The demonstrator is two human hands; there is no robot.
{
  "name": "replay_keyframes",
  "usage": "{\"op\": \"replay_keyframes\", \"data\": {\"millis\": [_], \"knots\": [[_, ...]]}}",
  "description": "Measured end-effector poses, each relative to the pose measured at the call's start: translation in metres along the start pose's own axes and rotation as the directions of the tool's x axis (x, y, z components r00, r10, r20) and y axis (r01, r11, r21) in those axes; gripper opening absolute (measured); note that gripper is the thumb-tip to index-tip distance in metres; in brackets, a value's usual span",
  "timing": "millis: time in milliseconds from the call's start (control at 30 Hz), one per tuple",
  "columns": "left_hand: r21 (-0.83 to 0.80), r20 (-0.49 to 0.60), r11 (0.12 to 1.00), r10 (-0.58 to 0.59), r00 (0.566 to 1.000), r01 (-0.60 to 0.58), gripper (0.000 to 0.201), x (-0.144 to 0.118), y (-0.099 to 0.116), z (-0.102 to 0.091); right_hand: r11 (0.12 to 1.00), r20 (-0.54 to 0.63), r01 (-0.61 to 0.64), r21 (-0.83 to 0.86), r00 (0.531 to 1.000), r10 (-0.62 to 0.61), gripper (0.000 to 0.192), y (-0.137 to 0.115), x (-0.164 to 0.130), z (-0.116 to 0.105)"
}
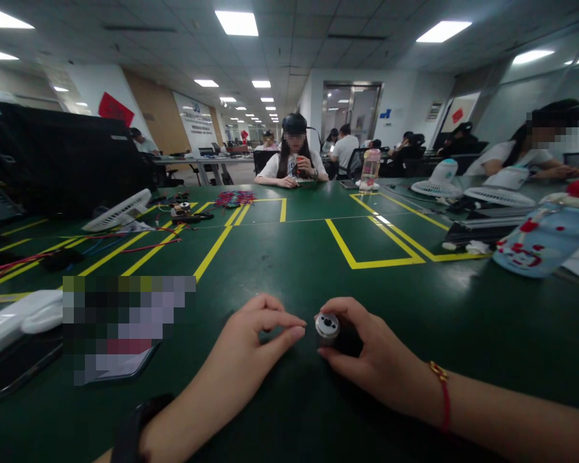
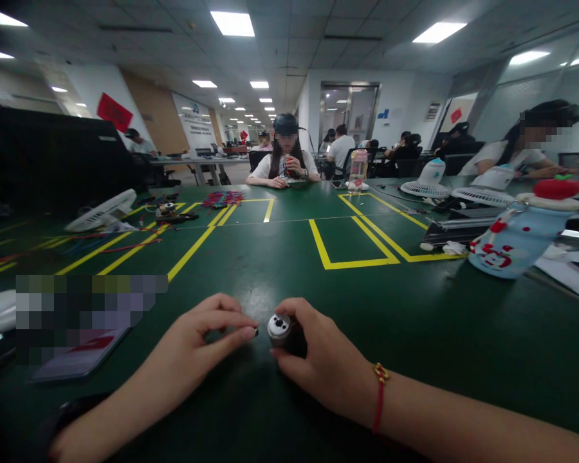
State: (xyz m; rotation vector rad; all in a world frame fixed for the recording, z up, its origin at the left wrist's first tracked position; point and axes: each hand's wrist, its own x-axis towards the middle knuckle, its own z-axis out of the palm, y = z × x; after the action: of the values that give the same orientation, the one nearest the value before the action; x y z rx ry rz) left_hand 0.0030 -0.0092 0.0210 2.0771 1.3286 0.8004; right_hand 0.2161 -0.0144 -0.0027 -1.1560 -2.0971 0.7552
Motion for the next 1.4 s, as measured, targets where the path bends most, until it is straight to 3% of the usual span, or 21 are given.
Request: {"op": "replay_keyframes", "data": {"millis": [167, 300, 400, 467, 533, 633, 700, 767, 833, 933, 967, 1033, 1133, 1233, 1333, 1400], "knots": [[0.123, 0.121, 0.992, 0.028, 0.992, -0.043, 0.015, -0.001, -0.009, 0.017, 1.0, -0.014, -0.005, -0.022, 1.0, 0.005, 0.039, -0.003, 0.0, 0.001], [0.082, 0.1, 0.997, -0.018, 0.995, 0.009, 0.023, -0.005, -0.009, 0.006, 1.0, -0.105, -0.019, 0.014, 0.994, 0.02, 0.039, 0.006, -0.001, -0.01], [0.033, 0.062, 0.994, -0.103, 0.993, 0.102, 0.026, -0.015, -0.019, -0.012, 0.993, -0.247, -0.108, -0.037, 0.964, 0.096, 0.048, 0.034, -0.015, -0.042], [-0.01, 0.044, 0.988, -0.156, 0.987, 0.157, 0.026, -0.023, -0.029, -0.021, 0.96, -0.364, -0.218, -0.173, 0.92, 0.144, 0.054, 0.062, -0.032, -0.074], [-0.054, 0.03, 0.982, -0.179, 0.983, 0.18, 0.025, -0.03, -0.037, -0.025, 0.867, -0.486, -0.364, -0.341, 0.857, 0.169, 0.055, 0.091, -0.054, -0.109], [-0.085, 0.011, 0.98, -0.182, 0.983, 0.182, 0.023, -0.032, -0.04, -0.025, 0.698, -0.598, -0.591, -0.403, 0.748, 0.289, 0.051, 0.125, -0.082, -0.155], [-0.083, 0.002, 0.981, -0.173, 0.985, 0.173, 0.022, -0.031, -0.039, -0.022, 0.629, -0.62, -0.63, -0.455, 0.732, 0.284, 0.045, 0.137, -0.091, -0.171], [-0.078, -0.003, 0.983, -0.168, 0.986, 0.167, 0.022, -0.03, -0.037, -0.02, 0.59, -0.644, -0.597, -0.544, 0.748, 0.164, 0.051, 0.137, -0.088, -0.171], [-0.071, -0.006, 0.983, -0.169, 0.986, 0.168, 0.022, -0.029, -0.036, -0.019, 0.57, -0.634, -0.509, -0.646, 0.773, -0.029, 0.063, 0.123, -0.076, -0.152], [-0.051, -0.01, 0.986, -0.162, 0.987, 0.161, 0.022, -0.03, -0.036, -0.019, 0.627, -0.416, -0.185, -0.756, 0.876, -0.243, 0.058, 0.079, -0.046, -0.1], [-0.042, -0.01, 0.987, -0.158, 0.987, 0.157, 0.022, -0.03, -0.036, -0.019, 0.675, -0.288, -0.067, -0.735, 0.932, -0.221, 0.054, 0.061, -0.036, -0.079], [-0.022, -0.003, 0.989, -0.149, 0.989, 0.149, 0.022, -0.03, -0.035, -0.02, 0.796, -0.086, 0.064, -0.602, 0.986, -0.144, 0.051, 0.028, -0.015, -0.039], [0.009, 0.01, 0.99, -0.139, 0.99, 0.138, 0.023, -0.031, -0.035, -0.022, 0.89, 0.163, 0.205, -0.407, 0.975, -0.15, 0.035, -0.001, 0.01, -0.001], [0.013, 0.015, 0.991, -0.136, 0.991, 0.136, 0.023, -0.032, -0.035, -0.023, 0.916, 0.19, 0.219, -0.336, 0.968, -0.162, 0.024, 0.001, 0.018, -0.006], [-0.005, 0.015, 0.99, -0.139, 0.99, 0.139, 0.022, -0.032, -0.035, -0.023, 0.884, -0.011, 0.13, -0.449, 0.988, -0.151, 0.026, 0.022, 0.005, -0.049], [-0.013, 0.009, 0.99, -0.141, 0.99, 0.141, 0.022, -0.031, -0.035, -0.022, 0.807, -0.193, -0.004, -0.591, 0.972, -0.136, 0.028, 0.04, -0.011, -0.091]]}}
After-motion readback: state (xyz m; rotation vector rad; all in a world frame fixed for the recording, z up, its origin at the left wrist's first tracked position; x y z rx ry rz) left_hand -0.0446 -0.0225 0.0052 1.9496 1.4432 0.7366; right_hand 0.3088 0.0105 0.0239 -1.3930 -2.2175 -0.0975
